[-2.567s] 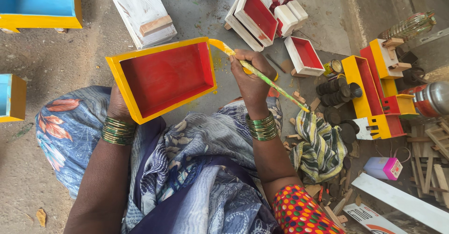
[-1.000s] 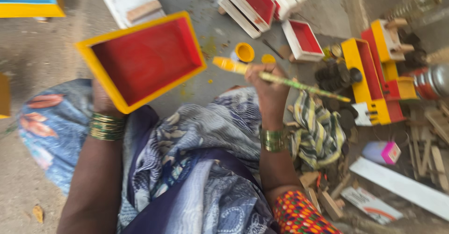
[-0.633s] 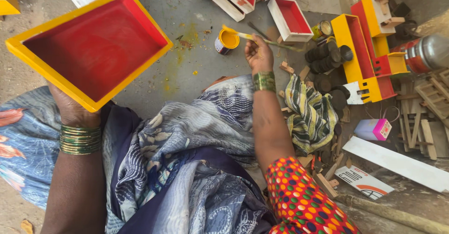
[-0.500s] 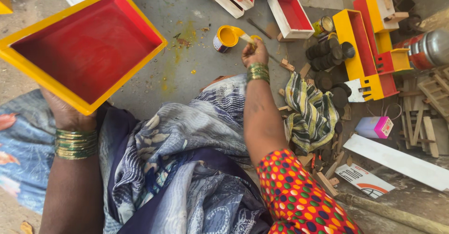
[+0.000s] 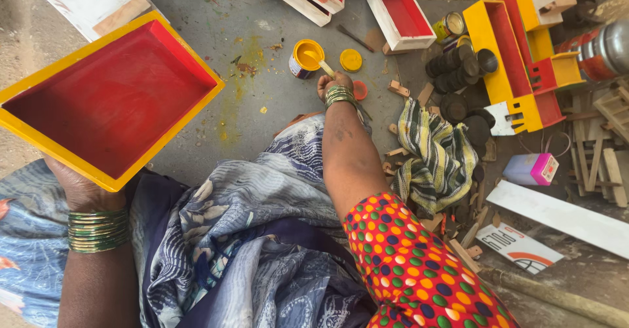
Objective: The person paints the exterior edges of small wooden boxes with yellow paint using a brush. They wipe the box with a cloth, then pick up another box and continue painting the edges yellow. The interior of the boxes is already painted red.
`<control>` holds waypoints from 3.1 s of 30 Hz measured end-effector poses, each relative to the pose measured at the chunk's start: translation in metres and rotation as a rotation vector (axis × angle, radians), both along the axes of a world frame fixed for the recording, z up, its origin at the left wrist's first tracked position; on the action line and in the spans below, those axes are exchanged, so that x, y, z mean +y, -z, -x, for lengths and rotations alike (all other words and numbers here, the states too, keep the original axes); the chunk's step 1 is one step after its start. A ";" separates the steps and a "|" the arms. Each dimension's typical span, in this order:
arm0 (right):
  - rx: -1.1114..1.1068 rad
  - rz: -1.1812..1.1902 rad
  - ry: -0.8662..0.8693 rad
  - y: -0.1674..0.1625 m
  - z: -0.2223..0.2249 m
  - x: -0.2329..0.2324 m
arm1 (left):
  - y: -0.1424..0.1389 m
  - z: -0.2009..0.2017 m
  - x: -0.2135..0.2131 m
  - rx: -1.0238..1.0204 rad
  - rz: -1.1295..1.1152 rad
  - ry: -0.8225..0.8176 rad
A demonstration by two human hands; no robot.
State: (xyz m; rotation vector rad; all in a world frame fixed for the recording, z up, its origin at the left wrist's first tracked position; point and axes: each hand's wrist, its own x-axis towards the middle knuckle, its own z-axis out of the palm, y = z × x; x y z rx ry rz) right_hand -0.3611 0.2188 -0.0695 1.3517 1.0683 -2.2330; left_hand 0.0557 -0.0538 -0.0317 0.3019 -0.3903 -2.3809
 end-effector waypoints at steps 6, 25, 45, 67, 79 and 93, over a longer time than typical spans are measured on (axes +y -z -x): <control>-0.082 0.034 0.040 -0.003 -0.004 0.002 | -0.037 0.006 0.010 0.040 -0.234 -0.039; 1.227 -0.753 -0.095 -0.030 0.007 0.171 | -0.047 0.004 0.009 0.148 -0.187 0.034; 0.989 -2.163 -0.639 -0.044 -0.061 0.396 | -0.088 0.010 0.017 -0.277 0.902 -0.285; 0.804 0.174 -0.567 -0.097 -0.150 0.181 | -0.037 0.067 -0.025 0.370 0.067 -0.100; 0.855 0.528 -0.952 -0.147 -0.235 0.070 | -0.009 0.034 -0.028 0.360 0.028 -0.165; 1.484 -0.914 -0.982 -0.156 -0.224 0.095 | -0.008 0.041 -0.021 0.336 0.102 -0.087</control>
